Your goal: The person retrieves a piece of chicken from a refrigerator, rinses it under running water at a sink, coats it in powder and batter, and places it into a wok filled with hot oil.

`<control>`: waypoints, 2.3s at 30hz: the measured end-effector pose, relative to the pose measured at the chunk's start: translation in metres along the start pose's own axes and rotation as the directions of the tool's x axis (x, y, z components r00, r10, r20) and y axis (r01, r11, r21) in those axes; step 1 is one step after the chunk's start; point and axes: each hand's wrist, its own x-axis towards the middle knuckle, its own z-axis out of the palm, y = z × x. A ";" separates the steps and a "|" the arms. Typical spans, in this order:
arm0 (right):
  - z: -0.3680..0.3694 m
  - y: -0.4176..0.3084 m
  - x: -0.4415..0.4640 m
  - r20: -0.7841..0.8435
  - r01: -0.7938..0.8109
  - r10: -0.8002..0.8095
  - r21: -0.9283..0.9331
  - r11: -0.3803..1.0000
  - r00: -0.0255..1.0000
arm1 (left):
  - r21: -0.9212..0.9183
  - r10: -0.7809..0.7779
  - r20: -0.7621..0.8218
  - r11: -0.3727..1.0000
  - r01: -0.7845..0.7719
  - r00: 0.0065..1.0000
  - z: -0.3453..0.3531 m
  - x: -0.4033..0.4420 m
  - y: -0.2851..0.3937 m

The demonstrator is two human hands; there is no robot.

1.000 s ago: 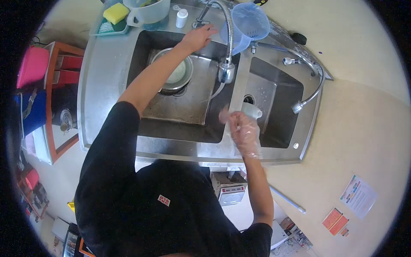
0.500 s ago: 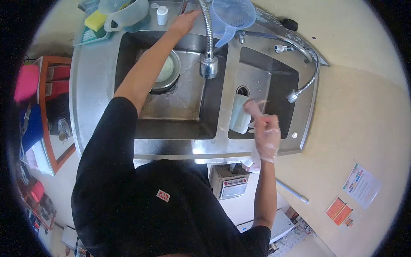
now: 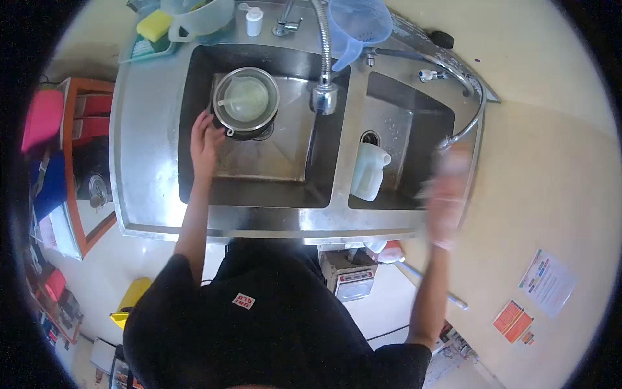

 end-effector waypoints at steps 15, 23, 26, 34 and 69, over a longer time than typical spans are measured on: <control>0.054 -0.025 -0.024 0.762 -0.733 0.212 0.445 0.514 0.612 | -0.191 -0.175 -0.208 0.972 0.135 0.963 -0.032 -0.087 0.022; -0.074 -0.068 0.090 0.212 -0.238 0.143 0.548 0.802 0.967 | -0.066 0.024 -0.471 0.996 -0.062 0.882 -0.090 -0.156 0.067; 0.023 0.003 0.091 0.463 0.028 -0.181 0.318 0.948 0.868 | -0.059 0.040 -0.568 0.994 -0.089 0.822 -0.084 -0.213 0.063; 0.009 -0.008 0.122 0.562 0.393 -0.472 0.265 0.881 0.679 | -0.056 -0.171 -0.816 0.974 0.218 0.552 -0.097 -0.481 -0.068; 0.149 -0.450 -0.637 0.836 0.600 -0.495 0.527 0.601 -0.238 | -0.445 -0.785 -0.571 0.541 -0.713 -0.240 -0.089 -1.156 -0.308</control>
